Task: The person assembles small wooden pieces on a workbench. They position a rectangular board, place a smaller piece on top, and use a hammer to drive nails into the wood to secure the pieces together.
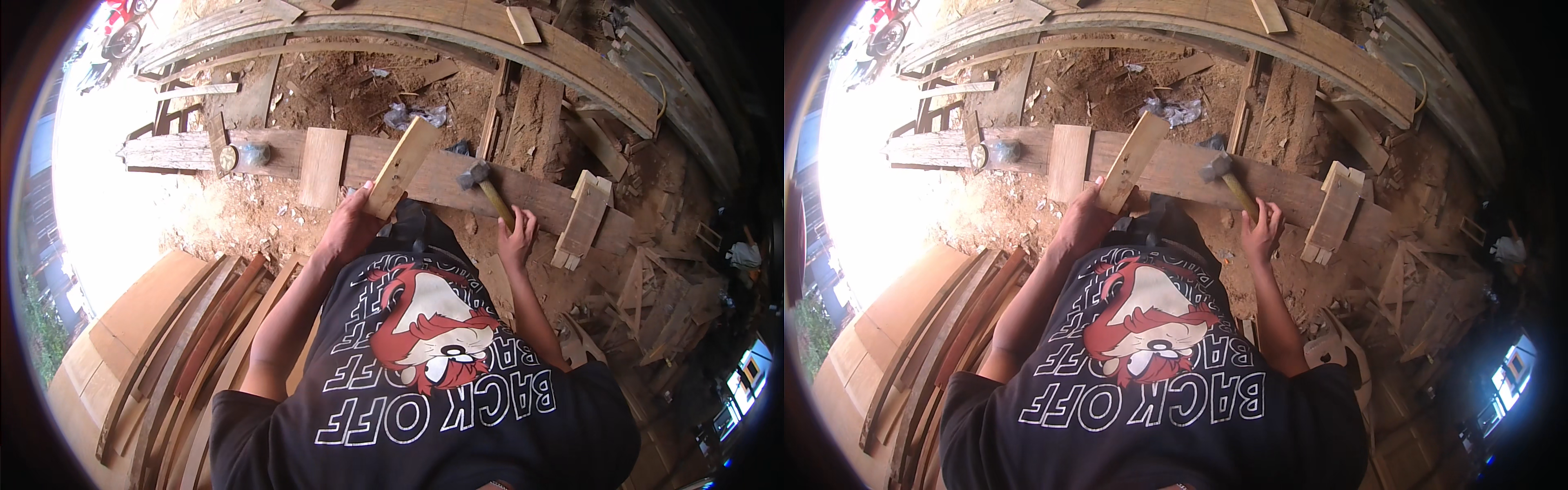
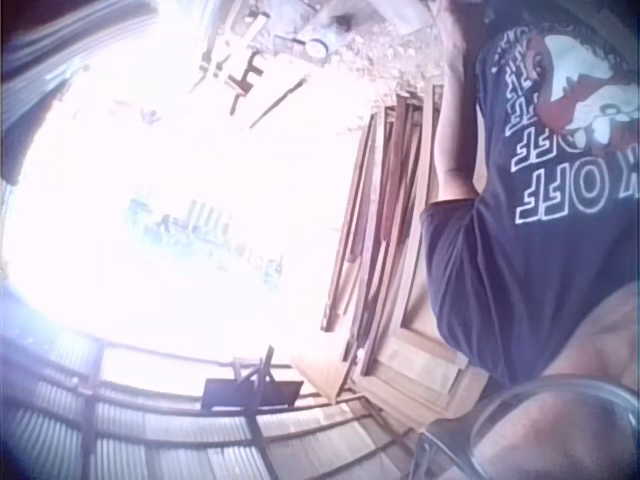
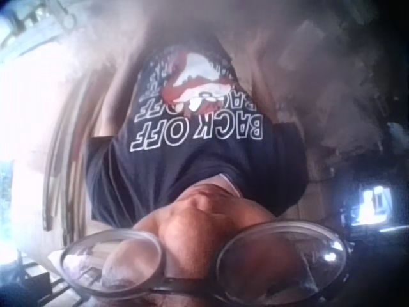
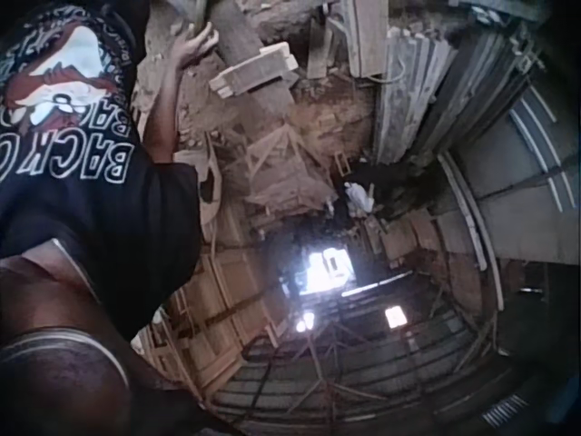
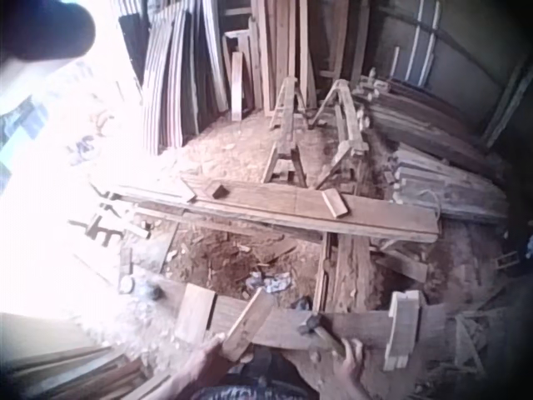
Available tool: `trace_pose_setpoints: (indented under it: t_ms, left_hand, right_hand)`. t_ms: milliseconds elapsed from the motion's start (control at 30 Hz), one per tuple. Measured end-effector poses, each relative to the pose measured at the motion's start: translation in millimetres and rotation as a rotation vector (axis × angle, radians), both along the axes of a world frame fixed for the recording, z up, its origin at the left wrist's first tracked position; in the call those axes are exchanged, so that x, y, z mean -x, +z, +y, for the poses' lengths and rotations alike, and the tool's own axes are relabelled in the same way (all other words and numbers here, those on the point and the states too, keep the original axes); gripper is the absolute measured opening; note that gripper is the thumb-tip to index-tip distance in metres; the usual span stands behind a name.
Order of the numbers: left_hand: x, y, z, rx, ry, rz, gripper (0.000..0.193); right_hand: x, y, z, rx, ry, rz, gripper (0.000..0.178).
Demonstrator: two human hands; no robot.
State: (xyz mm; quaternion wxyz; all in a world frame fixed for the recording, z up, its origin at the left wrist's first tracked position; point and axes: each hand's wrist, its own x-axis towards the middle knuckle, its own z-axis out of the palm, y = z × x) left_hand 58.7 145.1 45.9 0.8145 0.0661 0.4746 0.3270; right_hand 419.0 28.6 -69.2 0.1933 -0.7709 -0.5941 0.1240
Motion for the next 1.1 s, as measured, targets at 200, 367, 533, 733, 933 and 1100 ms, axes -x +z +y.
trace_pose_setpoints:
  t_ms: [200,367,533,733,933,1100]
  left_hand:
    - [-18.4,2.5,5.1,0.000,-0.067,-0.051,0.048]
    - [-32.5,-10.1,7.4,-0.019,-0.032,-0.132,0.051]
    - [-20.4,-24.0,14.4,-0.334,-0.656,0.262,0.047]
    - [-23.6,-9.6,25.7,-0.113,-0.228,-0.036,0.044]
    - [7.1,-6.0,45.0,-0.979,-0.895,0.556,0.052]
    - [35.7,-59.3,63.6,-0.121,-0.779,0.661,0.052]
  right_hand:
    - [100.1,78.5,80.4,-0.283,0.367,0.356,0.039]
    - [129.3,94.4,105.7,-0.402,0.367,0.391,0.037]
    - [128.8,75.3,91.7,-0.372,0.325,0.411,0.030]
    - [121.4,79.0,109.1,-0.427,0.171,0.472,0.076]
    - [83.8,77.3,114.8,-0.083,0.507,0.084,0.092]
    - [97.2,35.2,114.3,0.046,0.594,0.236,0.054]
